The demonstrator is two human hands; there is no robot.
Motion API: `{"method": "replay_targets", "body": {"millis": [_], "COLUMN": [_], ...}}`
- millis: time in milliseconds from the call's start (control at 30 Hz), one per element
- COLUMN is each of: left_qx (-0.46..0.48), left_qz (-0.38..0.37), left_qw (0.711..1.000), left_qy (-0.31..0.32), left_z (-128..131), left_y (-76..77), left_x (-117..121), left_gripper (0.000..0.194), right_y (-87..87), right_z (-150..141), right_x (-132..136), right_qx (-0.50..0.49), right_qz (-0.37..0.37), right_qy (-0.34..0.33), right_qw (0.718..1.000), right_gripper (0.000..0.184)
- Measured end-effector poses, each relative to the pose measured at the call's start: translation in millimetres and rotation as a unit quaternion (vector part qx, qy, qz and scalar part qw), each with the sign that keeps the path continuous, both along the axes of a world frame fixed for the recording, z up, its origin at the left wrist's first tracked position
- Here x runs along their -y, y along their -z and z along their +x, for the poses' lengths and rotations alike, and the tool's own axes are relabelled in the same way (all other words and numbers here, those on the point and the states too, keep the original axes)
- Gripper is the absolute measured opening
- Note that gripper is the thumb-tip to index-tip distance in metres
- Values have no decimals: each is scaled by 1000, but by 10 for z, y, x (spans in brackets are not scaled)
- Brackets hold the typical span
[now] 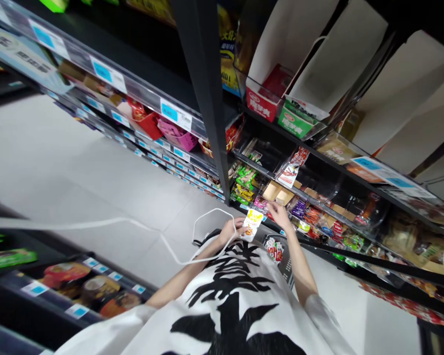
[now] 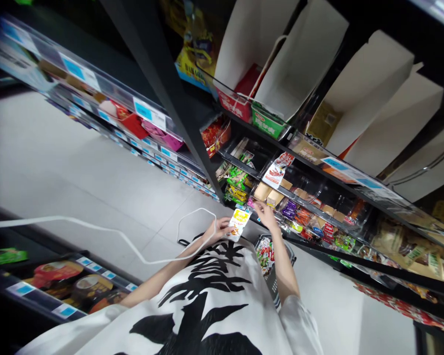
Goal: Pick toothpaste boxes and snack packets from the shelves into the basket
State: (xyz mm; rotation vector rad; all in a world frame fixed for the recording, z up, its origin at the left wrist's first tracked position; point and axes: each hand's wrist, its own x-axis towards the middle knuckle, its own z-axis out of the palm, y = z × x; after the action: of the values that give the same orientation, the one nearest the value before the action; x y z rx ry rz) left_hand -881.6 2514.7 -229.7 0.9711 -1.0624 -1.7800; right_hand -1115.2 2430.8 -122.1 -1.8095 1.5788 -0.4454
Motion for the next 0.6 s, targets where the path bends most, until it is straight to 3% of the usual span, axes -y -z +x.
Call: {"method": "replay_targets", "body": {"millis": [67,167,400,600], "left_qx": [5,11,-14,30], "left_qz": [0,-7,-25,-62], "left_qw": [1000,999,999,997], "left_qy": [19,35,46,-46], "left_z": [-3,-2,-13,0], "left_y": [-37,-72,-116,-58], "left_x": [-9,-12,16,68], "left_gripper": [51,45,59,48], "right_y": [-18,-11,15,-163], "right_z": [163,279,207,178], "right_x": [-130,-266,-313,-343], "right_qx": [126,174,210,291], "right_qz": [109,213,183,193], "right_qy": [-51,-90,-8,15], "right_qw": [985,957,960,937], "right_gripper": [42,40,41,43]}}
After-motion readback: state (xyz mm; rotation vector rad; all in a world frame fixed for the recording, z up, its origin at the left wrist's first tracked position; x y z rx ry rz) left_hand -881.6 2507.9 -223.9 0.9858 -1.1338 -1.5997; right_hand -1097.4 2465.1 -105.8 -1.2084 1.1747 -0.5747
